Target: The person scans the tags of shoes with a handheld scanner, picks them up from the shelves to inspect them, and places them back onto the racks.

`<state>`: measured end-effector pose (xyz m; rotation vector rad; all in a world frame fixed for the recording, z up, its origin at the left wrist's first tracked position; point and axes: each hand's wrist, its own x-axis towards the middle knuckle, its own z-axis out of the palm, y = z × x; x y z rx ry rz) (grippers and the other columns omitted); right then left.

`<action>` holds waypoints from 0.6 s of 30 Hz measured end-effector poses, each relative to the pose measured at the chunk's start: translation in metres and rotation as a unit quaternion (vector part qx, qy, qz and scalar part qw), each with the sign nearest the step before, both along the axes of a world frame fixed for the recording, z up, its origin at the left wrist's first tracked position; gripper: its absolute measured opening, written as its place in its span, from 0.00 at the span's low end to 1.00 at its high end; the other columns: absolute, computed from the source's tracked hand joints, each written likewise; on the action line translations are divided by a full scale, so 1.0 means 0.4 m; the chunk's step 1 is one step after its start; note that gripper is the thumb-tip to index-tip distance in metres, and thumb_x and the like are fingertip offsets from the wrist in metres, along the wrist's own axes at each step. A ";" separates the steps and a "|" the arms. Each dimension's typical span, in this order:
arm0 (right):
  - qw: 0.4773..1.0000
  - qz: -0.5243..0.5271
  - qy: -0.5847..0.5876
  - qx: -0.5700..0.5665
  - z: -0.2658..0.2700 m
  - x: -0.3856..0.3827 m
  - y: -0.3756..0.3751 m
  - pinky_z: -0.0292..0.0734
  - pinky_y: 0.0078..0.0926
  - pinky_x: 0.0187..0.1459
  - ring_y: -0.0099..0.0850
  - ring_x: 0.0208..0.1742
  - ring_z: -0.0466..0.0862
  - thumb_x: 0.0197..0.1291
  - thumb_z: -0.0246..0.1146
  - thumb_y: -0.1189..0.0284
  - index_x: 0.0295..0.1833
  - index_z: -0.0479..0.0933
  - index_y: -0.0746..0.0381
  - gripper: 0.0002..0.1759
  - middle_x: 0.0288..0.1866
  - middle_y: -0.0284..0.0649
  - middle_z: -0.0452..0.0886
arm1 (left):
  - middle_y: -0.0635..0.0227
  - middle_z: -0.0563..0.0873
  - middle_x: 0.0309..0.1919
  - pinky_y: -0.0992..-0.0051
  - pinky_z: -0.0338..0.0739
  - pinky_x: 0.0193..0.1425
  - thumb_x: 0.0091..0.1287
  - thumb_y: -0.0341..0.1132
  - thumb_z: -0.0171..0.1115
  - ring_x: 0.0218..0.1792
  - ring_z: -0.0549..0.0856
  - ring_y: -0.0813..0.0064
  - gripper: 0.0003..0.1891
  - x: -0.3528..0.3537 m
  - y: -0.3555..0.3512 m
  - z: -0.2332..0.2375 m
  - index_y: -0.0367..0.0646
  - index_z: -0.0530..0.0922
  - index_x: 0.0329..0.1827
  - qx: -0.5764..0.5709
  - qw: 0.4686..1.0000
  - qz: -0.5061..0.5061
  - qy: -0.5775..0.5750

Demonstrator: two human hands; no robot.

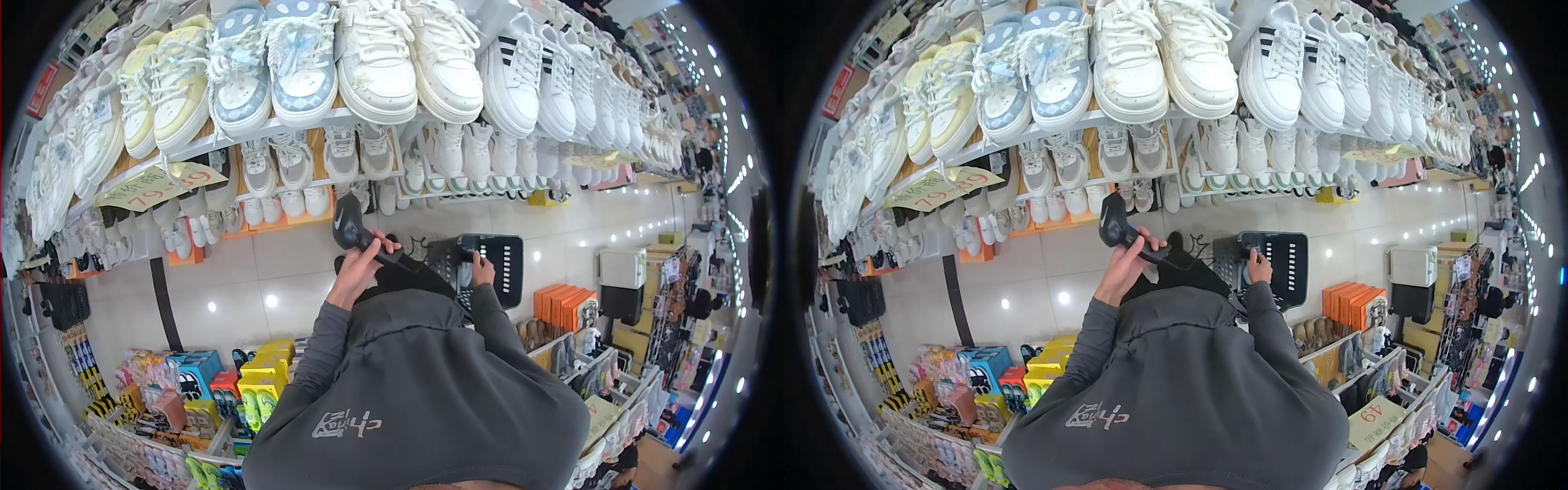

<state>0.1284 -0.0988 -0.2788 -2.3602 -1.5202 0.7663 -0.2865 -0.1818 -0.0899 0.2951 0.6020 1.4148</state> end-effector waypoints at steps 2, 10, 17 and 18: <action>1.000 -0.017 -0.012 -0.007 0.008 -0.017 -0.001 0.76 0.46 0.64 0.55 0.62 0.84 0.70 0.56 0.39 0.59 0.85 0.64 0.37 0.57 0.58 0.86 | 0.66 0.81 0.43 0.59 0.73 0.72 0.83 0.37 0.55 0.58 0.82 0.64 0.07 -0.006 0.006 0.006 0.44 0.73 0.55 -0.003 1.000 -0.002 -0.001; 0.999 -0.024 -0.017 0.024 0.013 -0.034 0.002 0.78 0.45 0.61 0.56 0.57 0.86 0.69 0.59 0.42 0.57 0.87 0.64 0.35 0.51 0.60 0.88 | 0.69 0.77 0.36 0.60 0.76 0.66 0.84 0.41 0.52 0.46 0.81 0.70 0.10 -0.040 0.038 0.031 0.43 0.72 0.53 -0.019 0.998 0.030 0.060; 0.999 -0.017 0.003 0.033 0.036 -0.050 0.006 0.79 0.45 0.59 0.57 0.55 0.87 0.71 0.59 0.45 0.57 0.86 0.66 0.33 0.49 0.62 0.87 | 0.71 0.75 0.33 0.62 0.76 0.63 0.85 0.43 0.51 0.41 0.79 0.72 0.12 -0.069 0.055 0.026 0.44 0.72 0.52 -0.068 0.993 0.056 0.078; 0.999 -0.018 0.015 0.033 0.044 -0.054 0.007 0.80 0.44 0.59 0.58 0.54 0.87 0.70 0.60 0.46 0.57 0.86 0.66 0.32 0.49 0.63 0.87 | 0.72 0.75 0.33 0.63 0.76 0.63 0.84 0.43 0.51 0.40 0.79 0.73 0.11 -0.070 0.060 0.025 0.44 0.72 0.52 -0.074 0.992 0.059 0.083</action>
